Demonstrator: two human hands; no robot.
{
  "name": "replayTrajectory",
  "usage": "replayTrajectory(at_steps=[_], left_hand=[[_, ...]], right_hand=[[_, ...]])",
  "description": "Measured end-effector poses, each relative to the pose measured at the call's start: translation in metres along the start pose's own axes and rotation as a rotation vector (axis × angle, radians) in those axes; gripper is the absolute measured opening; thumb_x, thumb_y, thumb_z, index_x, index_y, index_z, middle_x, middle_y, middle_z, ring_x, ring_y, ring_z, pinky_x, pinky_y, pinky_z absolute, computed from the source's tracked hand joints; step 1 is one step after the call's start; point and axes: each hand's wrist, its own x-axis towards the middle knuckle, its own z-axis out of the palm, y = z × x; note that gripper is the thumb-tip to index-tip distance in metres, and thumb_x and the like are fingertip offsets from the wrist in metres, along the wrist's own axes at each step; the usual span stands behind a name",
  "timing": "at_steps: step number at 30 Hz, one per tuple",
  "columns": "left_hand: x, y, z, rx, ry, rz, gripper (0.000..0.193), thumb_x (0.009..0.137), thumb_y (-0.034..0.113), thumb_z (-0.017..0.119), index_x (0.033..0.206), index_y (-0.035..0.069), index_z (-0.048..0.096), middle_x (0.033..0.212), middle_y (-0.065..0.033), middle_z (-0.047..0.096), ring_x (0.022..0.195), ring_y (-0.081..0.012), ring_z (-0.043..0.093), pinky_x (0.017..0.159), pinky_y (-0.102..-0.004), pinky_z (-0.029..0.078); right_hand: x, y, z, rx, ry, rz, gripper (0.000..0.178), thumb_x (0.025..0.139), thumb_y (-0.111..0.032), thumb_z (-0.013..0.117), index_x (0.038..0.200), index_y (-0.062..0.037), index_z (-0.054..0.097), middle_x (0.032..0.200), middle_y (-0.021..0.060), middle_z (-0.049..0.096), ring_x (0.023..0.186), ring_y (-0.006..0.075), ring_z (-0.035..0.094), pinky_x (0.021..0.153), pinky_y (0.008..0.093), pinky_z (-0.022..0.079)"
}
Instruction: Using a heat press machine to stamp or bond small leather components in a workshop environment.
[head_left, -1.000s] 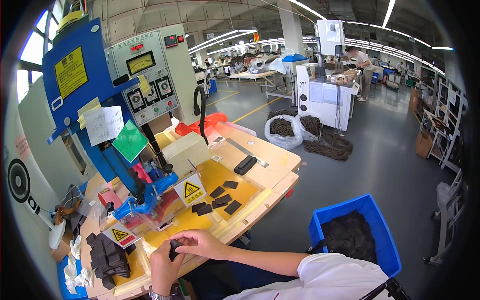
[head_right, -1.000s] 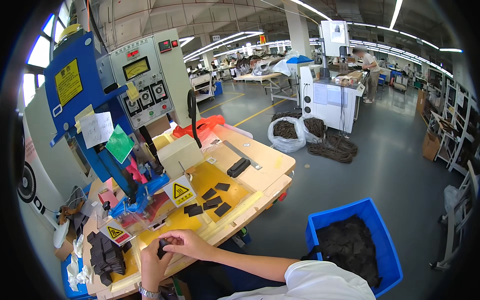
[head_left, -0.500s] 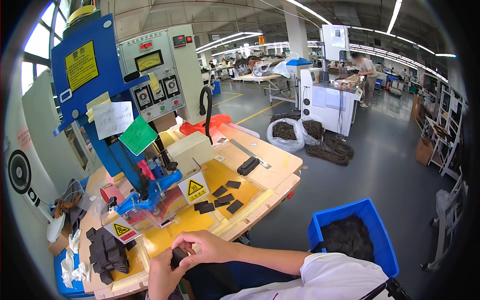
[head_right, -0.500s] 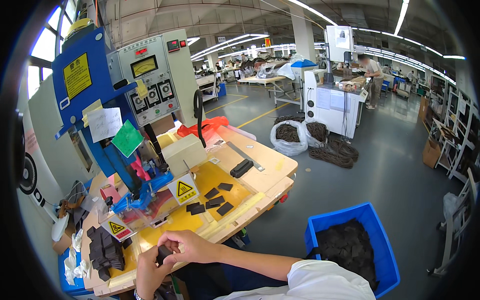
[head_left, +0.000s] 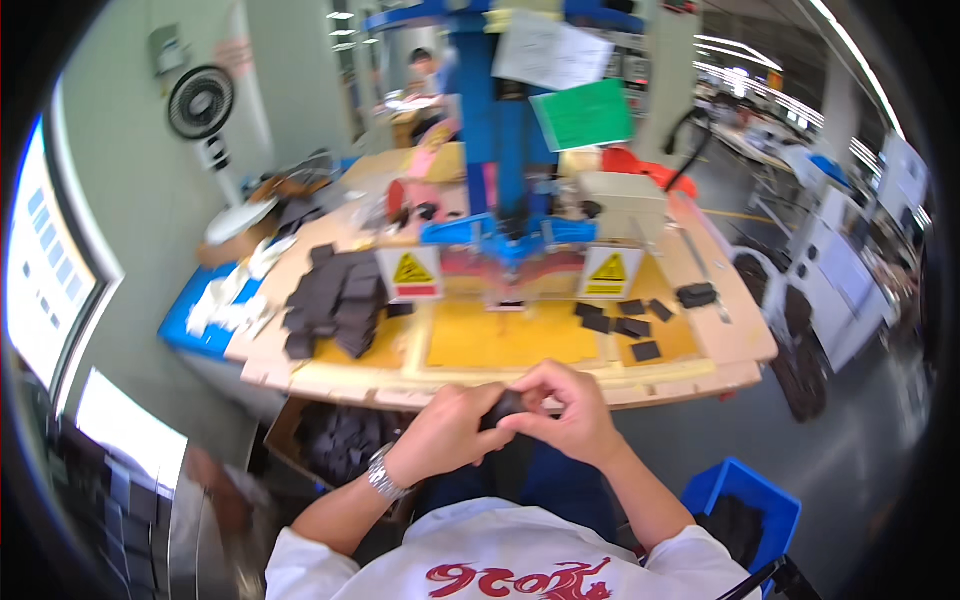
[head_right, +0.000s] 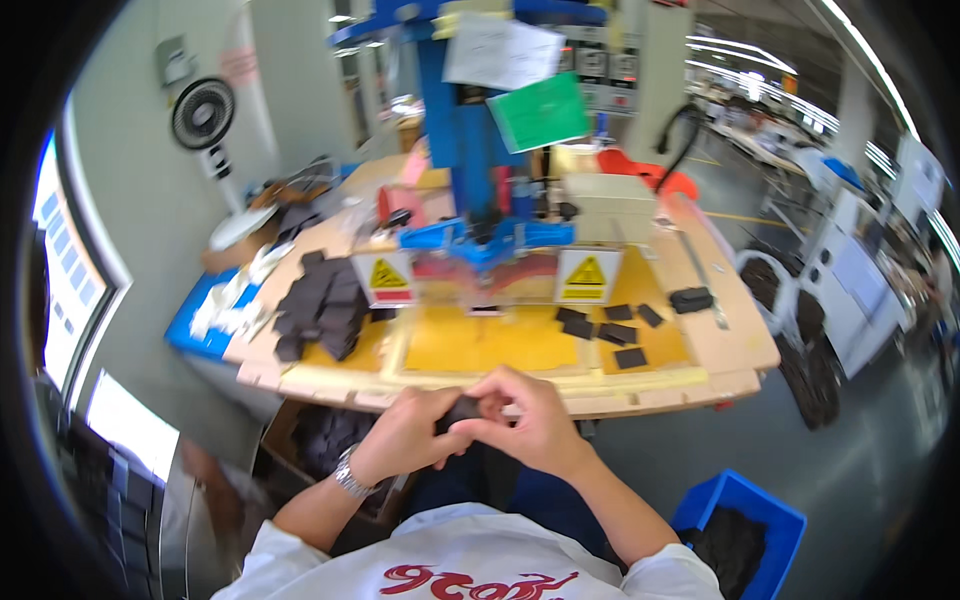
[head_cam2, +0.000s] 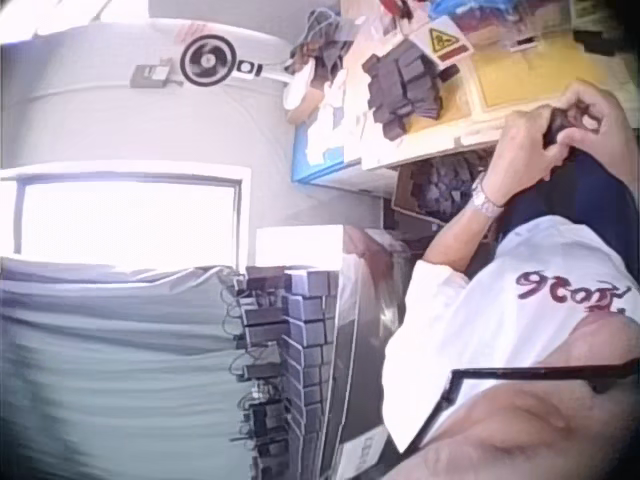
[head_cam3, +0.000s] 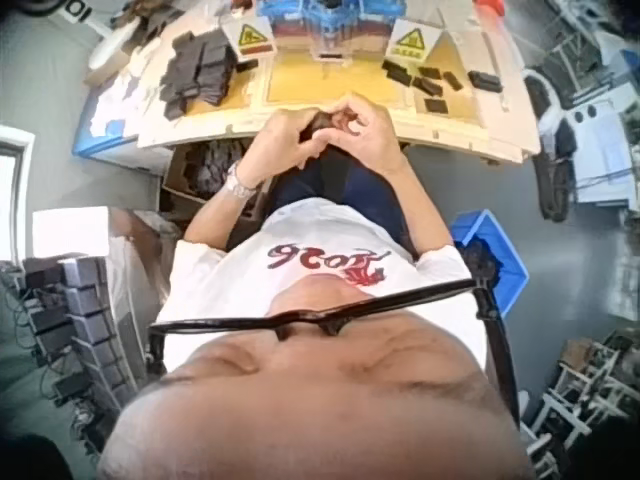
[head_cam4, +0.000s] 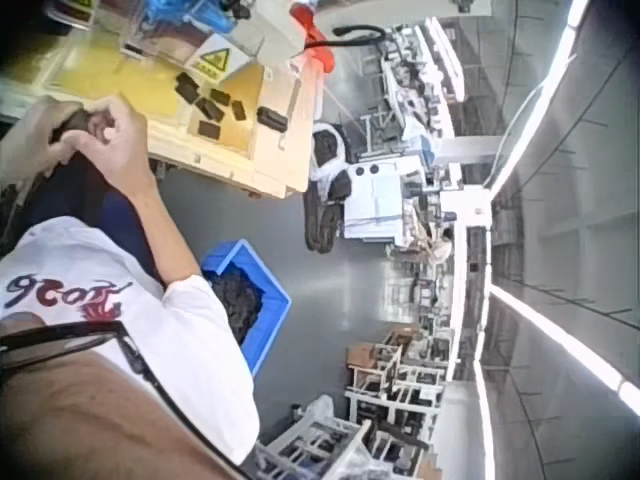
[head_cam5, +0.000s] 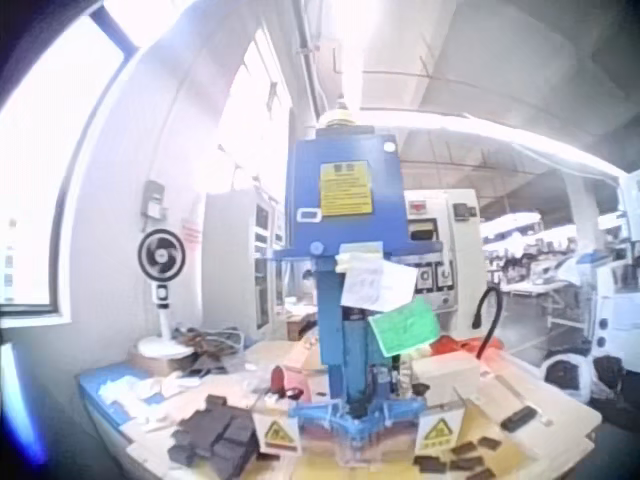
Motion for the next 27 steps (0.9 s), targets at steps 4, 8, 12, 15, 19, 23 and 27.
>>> replayTrajectory(at_steps=[4, 8, 12, 15, 19, 23, 27], left_hand=[[-0.009, -0.031, -0.003, 0.119, 0.097, 0.063, 0.025, 0.091, 0.016, 0.081, 0.104, -0.002, 0.070, 0.079, -0.0184, 0.075, 0.064, -0.0305, 0.075, 0.065, -0.0400, 0.059], [-0.026, -0.056, -0.016, 0.368, 0.218, 0.153, 0.032, 0.090, 0.024, 0.084, 0.102, -0.001, 0.069, 0.088, -0.0230, 0.075, 0.084, -0.0429, 0.075, 0.075, -0.0509, 0.059], [-0.043, -0.061, -0.031, 0.549, 0.226, 0.016, 0.039, 0.087, 0.027, 0.086, 0.113, 0.002, 0.070, 0.093, -0.0213, 0.075, 0.085, -0.0403, 0.075, 0.076, -0.0482, 0.060], [-0.053, -0.069, -0.040, 0.587, 0.366, -0.014, 0.045, 0.087, 0.026, 0.087, 0.122, 0.004, 0.069, 0.103, -0.0204, 0.075, 0.091, -0.0393, 0.075, 0.078, -0.0479, 0.060], [-0.075, -0.082, -0.054, 0.494, 0.560, -0.019, 0.060, 0.085, 0.020, 0.091, 0.137, 0.006, 0.066, 0.111, -0.0150, 0.077, 0.091, -0.0359, 0.076, 0.082, -0.0437, 0.061], [-0.102, -0.103, -0.072, 0.627, 0.692, 0.015, 0.046, 0.089, 0.023, 0.089, 0.125, 0.001, 0.072, 0.116, -0.0166, 0.077, 0.108, -0.0371, 0.073, 0.098, -0.0461, 0.057], [-0.104, -0.132, -0.088, 0.805, 0.747, 0.029, 0.023, 0.098, 0.015, 0.075, 0.115, -0.001, 0.075, 0.116, -0.0168, 0.077, 0.115, -0.0381, 0.069, 0.106, -0.0492, 0.052]], right_hand=[[0.014, 0.013, 0.017, 0.020, -0.031, 0.061, 0.033, 0.093, -0.012, 0.090, 0.117, -0.0020, 0.069, 0.087, -0.0010, 0.066, 0.079, 0.0054, 0.059, 0.074, 0.0240, 0.050], [0.030, 0.002, 0.038, -0.068, -0.113, 0.098, 0.029, 0.096, -0.004, 0.084, 0.120, -0.0008, 0.069, 0.099, 0.0006, 0.071, 0.088, 0.0058, 0.064, 0.081, 0.0244, 0.053], [0.045, 0.015, 0.056, 0.102, -0.199, 0.215, 0.027, 0.100, -0.002, 0.078, 0.125, -0.0011, 0.068, 0.100, 0.0015, 0.072, 0.091, 0.0057, 0.067, 0.081, 0.0232, 0.055], [0.062, 0.033, 0.077, 0.290, -0.223, 0.294, 0.026, 0.101, -0.002, 0.075, 0.126, -0.0037, 0.068, 0.100, 0.0014, 0.072, 0.085, 0.0046, 0.067, 0.074, 0.0212, 0.054], [0.087, 0.039, 0.097, 0.337, -0.247, 0.407, 0.025, 0.102, -0.003, 0.074, 0.126, -0.0045, 0.067, 0.091, -0.0006, 0.070, 0.076, 0.0035, 0.065, 0.063, 0.0209, 0.052], [0.107, 0.062, 0.106, 0.262, -0.285, 0.401, 0.027, 0.103, -0.004, 0.073, 0.129, -0.0028, 0.067, 0.085, -0.0008, 0.068, 0.072, 0.0045, 0.064, 0.061, 0.0224, 0.054], [0.126, 0.080, 0.106, 0.339, -0.337, 0.505, 0.035, 0.101, -0.005, 0.072, 0.135, 0.0040, 0.067, 0.084, 0.0022, 0.069, 0.066, 0.0076, 0.064, 0.057, 0.0244, 0.056]])
